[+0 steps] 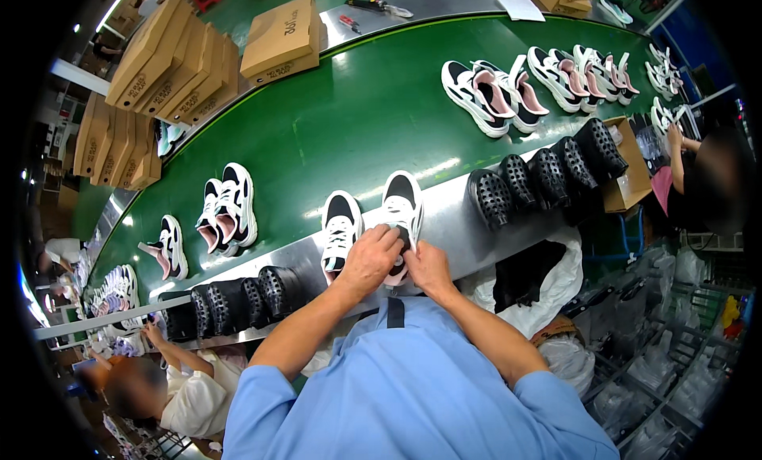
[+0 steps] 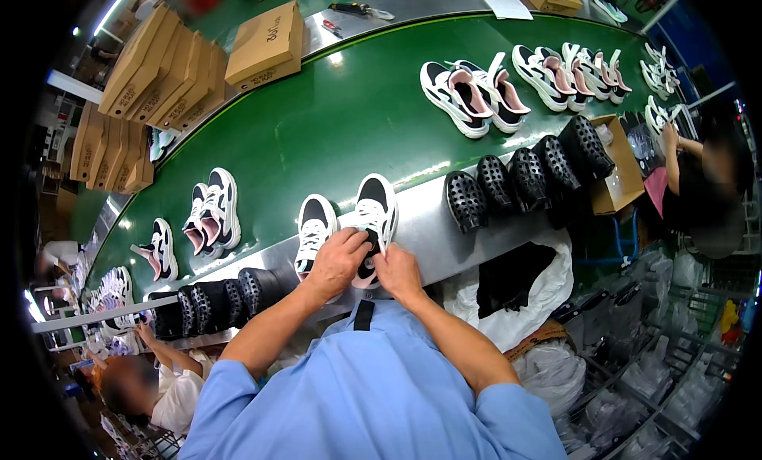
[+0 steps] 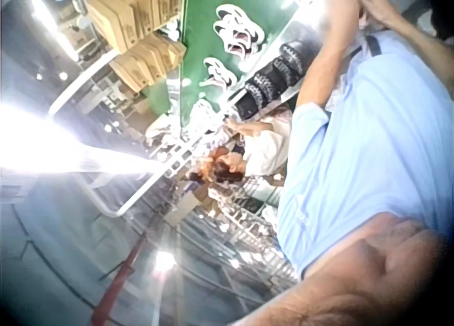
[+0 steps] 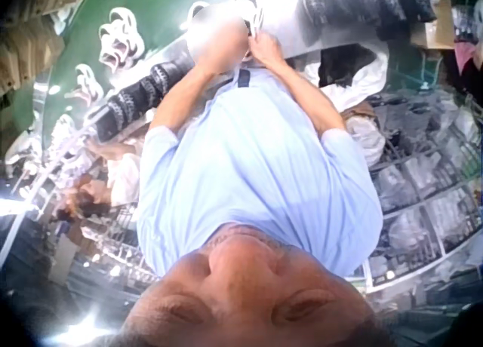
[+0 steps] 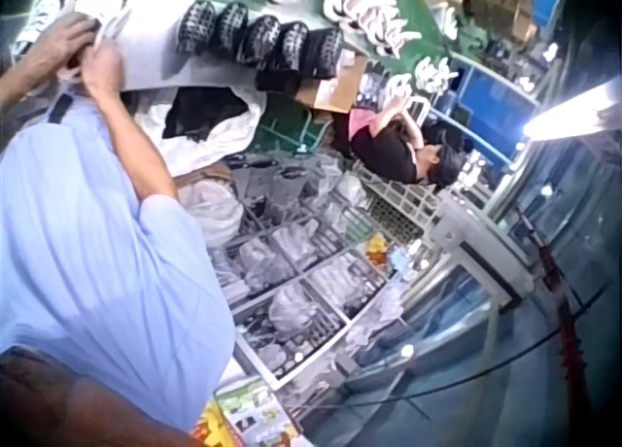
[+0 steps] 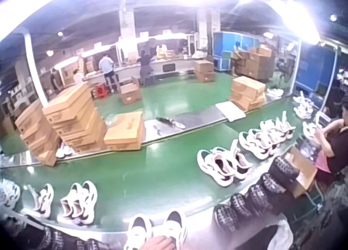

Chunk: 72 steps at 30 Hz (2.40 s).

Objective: The person picks up shoes from a conveyor belt, checks the interior and exterior, and moves them to another section of the line.

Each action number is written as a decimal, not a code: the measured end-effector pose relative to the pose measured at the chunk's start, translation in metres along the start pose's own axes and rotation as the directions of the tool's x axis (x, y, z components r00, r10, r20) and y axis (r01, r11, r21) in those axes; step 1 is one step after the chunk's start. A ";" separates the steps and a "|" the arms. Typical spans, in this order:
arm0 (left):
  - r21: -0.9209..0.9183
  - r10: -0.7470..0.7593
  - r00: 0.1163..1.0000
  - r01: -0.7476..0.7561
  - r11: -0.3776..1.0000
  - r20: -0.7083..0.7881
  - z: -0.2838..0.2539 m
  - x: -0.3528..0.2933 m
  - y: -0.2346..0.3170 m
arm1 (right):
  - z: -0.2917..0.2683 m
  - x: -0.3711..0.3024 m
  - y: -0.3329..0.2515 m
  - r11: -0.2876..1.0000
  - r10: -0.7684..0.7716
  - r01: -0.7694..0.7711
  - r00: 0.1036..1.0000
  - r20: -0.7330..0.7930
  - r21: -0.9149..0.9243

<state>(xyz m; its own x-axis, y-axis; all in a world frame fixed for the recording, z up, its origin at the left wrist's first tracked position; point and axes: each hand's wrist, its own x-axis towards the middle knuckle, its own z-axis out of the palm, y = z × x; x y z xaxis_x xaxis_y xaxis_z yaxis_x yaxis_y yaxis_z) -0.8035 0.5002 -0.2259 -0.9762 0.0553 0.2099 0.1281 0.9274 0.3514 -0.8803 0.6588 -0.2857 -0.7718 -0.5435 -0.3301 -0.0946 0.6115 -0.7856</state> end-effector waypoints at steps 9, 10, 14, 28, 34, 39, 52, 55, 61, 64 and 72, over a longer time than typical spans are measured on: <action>0.001 0.017 0.971 -0.017 1.000 -0.237 -0.022 -0.025 0.034 | 0.001 -0.007 -0.011 0.995 -0.049 0.054 0.997 0.065 -0.084; -0.056 -0.196 0.957 0.188 0.981 -0.216 -0.009 -0.037 0.036 | 0.005 -0.008 -0.012 0.998 -0.046 0.049 0.997 0.068 -0.047; -0.136 -0.548 0.818 0.531 0.837 -0.176 0.020 -0.032 0.042 | 0.018 -0.015 -0.009 0.998 -0.040 0.037 0.998 0.050 0.052; -0.530 -0.836 0.548 0.719 0.449 0.035 0.016 -0.025 0.041 | -0.065 0.033 -0.063 0.562 0.135 -0.399 0.908 0.396 0.724; -0.660 -0.868 0.486 0.687 0.305 0.106 0.018 -0.027 0.044 | -0.067 0.050 -0.088 0.703 0.118 -0.471 0.817 0.564 0.534; -0.740 -0.907 0.390 0.655 0.151 0.160 0.023 -0.033 0.035 | -0.069 0.040 -0.058 0.681 0.151 -0.512 0.798 0.584 0.523; -0.849 -0.919 0.288 0.522 -0.083 0.267 0.030 -0.027 0.030 | -0.040 0.008 -0.032 0.640 0.139 -0.495 0.827 0.545 0.588; -0.833 -0.924 0.301 0.552 -0.033 0.237 0.030 -0.025 0.030 | -0.035 0.006 -0.029 0.667 0.162 -0.492 0.829 0.535 0.560; -0.675 -0.901 0.423 0.693 0.254 0.095 0.027 -0.015 0.036 | -0.024 0.023 -0.005 0.757 0.189 -0.462 0.831 0.523 0.461; -0.673 -0.836 0.543 0.647 0.358 0.079 0.030 -0.018 0.038 | -0.031 0.025 0.005 0.817 0.183 -0.408 0.853 0.488 0.407; -0.357 -0.619 0.744 0.523 0.774 -0.252 0.014 -0.027 0.045 | -0.046 0.004 -0.008 0.997 -0.033 0.033 0.999 0.000 0.065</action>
<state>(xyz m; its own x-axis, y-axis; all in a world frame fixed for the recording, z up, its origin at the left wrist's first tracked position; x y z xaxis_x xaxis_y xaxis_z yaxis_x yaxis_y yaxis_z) -0.7734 0.5456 -0.2289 -0.7616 -0.6257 0.1687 -0.3485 0.6150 0.7074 -0.9114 0.6783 -0.2568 -0.7683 -0.5634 -0.3038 -0.0787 0.5542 -0.8286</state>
